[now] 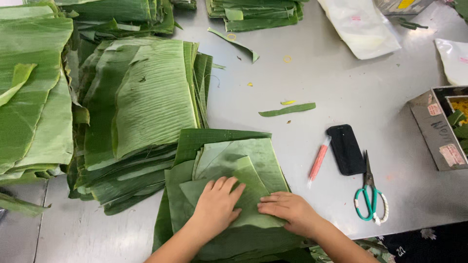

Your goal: The person prepares banana leaves by hand on a table, folding them and arranging them in stacks.

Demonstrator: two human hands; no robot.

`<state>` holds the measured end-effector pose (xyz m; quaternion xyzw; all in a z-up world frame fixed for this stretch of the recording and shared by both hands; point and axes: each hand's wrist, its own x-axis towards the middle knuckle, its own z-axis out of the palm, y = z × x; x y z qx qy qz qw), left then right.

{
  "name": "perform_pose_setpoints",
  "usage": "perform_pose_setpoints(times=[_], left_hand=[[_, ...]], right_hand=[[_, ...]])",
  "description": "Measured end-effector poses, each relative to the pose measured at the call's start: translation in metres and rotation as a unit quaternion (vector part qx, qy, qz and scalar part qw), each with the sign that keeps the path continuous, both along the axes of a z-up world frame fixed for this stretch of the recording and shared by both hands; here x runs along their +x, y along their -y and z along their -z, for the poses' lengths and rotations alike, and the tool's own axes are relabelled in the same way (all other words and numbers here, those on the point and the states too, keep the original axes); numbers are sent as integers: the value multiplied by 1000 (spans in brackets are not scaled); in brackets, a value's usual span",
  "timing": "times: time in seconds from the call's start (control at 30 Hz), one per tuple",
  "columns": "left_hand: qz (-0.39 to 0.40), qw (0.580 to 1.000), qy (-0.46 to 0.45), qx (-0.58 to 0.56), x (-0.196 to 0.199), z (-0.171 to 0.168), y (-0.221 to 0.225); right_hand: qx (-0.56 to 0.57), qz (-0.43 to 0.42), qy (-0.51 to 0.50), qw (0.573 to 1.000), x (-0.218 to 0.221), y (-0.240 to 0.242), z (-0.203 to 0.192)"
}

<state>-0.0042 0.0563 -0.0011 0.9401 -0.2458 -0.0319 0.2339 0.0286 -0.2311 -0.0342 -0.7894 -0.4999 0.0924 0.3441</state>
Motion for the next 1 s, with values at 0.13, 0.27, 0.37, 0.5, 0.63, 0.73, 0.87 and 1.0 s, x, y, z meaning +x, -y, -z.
perform_pose_setpoints(times=[0.13,0.27,0.37,0.5,0.63,0.73,0.87,1.0], left_hand=[[-39,992,-118,23,3,7,2],[-32,994,-104,22,1,14,4],[-33,995,-95,9,0,15,7],[-53,986,-157,-22,2,-1,6],[-43,896,-141,-419,-4,-21,17],[-101,784,-208,-576,-12,-21,33],[-272,703,-229,-616,-12,-21,29],[-537,594,-190,-568,-6,-5,-9]], right_hand=[[28,82,12,996,1,14,30],[259,379,-62,886,36,55,15],[505,551,-127,653,75,74,-41],[438,547,-97,707,55,60,-76],[51,430,-199,879,6,6,-55],[197,182,-186,945,-11,-39,-46],[82,97,-405,906,-26,-40,-48],[67,76,-628,771,-32,2,-31]])
